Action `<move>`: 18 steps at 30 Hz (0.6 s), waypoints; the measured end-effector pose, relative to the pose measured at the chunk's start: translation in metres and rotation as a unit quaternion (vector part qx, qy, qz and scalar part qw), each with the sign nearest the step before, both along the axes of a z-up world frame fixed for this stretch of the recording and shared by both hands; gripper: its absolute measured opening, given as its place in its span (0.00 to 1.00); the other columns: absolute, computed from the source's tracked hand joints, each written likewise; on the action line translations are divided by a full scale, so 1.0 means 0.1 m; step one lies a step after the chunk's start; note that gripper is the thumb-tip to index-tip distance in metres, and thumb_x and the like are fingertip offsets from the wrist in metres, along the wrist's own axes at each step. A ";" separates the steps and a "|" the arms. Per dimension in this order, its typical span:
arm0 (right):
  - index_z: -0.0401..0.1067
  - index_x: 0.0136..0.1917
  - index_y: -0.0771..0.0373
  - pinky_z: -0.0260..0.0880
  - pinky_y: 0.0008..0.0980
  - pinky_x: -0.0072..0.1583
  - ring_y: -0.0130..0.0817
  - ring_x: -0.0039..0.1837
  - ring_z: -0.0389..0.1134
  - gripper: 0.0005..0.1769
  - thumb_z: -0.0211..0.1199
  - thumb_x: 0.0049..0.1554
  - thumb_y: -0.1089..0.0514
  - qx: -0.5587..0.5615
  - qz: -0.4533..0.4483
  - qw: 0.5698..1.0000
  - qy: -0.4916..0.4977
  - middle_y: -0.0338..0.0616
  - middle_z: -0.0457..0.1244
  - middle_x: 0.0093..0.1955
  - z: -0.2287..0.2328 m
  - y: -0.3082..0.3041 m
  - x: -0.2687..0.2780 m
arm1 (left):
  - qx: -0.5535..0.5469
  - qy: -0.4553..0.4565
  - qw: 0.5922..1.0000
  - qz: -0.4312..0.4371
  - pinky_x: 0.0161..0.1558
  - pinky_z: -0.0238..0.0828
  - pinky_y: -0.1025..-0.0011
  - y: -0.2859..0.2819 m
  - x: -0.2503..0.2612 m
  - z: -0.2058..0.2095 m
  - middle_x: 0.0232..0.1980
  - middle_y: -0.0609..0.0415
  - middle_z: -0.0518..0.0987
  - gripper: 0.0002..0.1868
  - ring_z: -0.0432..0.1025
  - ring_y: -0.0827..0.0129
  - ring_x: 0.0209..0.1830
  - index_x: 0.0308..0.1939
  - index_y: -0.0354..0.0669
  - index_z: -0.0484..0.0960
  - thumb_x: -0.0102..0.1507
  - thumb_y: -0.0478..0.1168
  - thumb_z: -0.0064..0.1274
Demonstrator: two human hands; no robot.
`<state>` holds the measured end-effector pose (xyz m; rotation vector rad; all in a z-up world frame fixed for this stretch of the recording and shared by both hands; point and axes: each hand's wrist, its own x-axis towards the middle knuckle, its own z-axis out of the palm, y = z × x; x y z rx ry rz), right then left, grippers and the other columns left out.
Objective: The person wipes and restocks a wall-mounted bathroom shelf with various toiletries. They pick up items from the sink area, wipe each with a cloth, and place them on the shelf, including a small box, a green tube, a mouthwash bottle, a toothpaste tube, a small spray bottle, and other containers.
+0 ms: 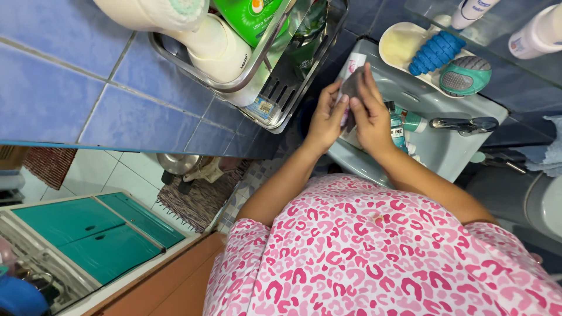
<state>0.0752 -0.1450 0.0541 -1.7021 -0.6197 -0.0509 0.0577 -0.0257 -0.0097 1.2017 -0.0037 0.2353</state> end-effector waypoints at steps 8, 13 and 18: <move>0.67 0.63 0.67 0.54 0.36 0.73 0.46 0.75 0.55 0.19 0.53 0.58 0.69 -0.062 0.062 0.994 -0.069 0.55 0.54 0.73 0.03 -0.09 -0.28 | -0.232 0.050 0.969 -0.061 0.61 0.62 0.69 0.07 -0.03 0.32 0.64 0.45 0.67 0.31 0.63 0.64 0.62 0.73 0.45 0.50 0.70 0.55 0.29; 0.66 0.64 0.67 0.53 0.36 0.73 0.47 0.76 0.53 0.21 0.51 0.58 0.69 -0.064 0.043 0.989 -0.125 0.56 0.51 0.74 0.07 -0.08 -0.15 | -0.244 0.094 0.962 -0.076 0.60 0.62 0.68 0.09 0.02 0.00 0.62 0.52 0.69 0.27 0.65 0.68 0.60 0.70 0.42 0.58 0.70 0.48 0.35; 0.62 0.69 0.67 0.49 0.37 0.76 0.45 0.78 0.51 0.21 0.48 0.63 0.68 -0.024 -0.042 0.995 -0.089 0.54 0.50 0.76 0.20 -0.03 0.11 | -0.304 0.079 0.944 -0.102 0.59 0.61 0.68 -0.18 -0.04 -0.22 0.61 0.48 0.69 0.25 0.65 0.67 0.58 0.69 0.33 0.61 0.75 0.48 0.34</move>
